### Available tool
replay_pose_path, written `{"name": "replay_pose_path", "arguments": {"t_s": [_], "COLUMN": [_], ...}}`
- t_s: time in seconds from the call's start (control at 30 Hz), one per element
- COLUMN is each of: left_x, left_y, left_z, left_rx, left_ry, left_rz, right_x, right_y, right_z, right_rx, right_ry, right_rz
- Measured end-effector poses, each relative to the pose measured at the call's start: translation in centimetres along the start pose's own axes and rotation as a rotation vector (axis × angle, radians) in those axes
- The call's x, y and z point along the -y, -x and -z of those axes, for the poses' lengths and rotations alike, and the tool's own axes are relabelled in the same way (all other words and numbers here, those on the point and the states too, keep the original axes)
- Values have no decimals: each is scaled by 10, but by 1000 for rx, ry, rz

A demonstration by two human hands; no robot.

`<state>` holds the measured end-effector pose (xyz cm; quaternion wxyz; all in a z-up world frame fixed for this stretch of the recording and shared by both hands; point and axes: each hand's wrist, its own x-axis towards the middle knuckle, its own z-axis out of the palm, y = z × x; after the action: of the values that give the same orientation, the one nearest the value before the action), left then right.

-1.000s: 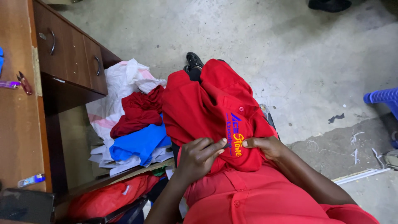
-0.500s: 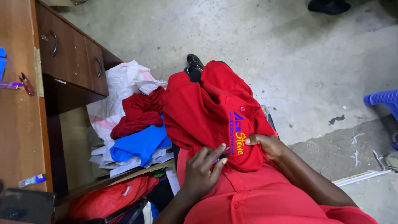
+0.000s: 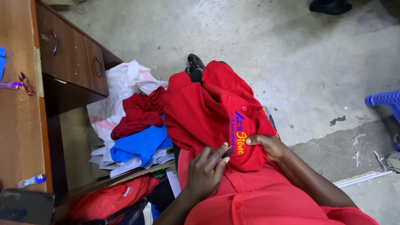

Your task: Removing loose threads from an embroidered logo on a red polo shirt using a small tool

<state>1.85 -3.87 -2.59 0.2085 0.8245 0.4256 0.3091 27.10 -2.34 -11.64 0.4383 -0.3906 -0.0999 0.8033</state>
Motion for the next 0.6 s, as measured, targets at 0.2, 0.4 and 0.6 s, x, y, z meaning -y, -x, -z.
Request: {"name": "replay_pose_path", "arguments": {"t_s": [0.2,0.4,0.6], "left_x": [5,16,20], "left_y": [3,1,7], "left_z": [-19,-19,-16], "left_rx": [-117,-147,-168], "left_ry": [109,63,53], "left_rz": [-36,-123,-122], "right_x": [4,-5,1], "right_y": [0,-5,0], "right_z": [-5,1,-10], "right_rx": [14,4,-39], "right_ry": [-28,-46,-31], "right_rz": [-46,-24,-11]}}
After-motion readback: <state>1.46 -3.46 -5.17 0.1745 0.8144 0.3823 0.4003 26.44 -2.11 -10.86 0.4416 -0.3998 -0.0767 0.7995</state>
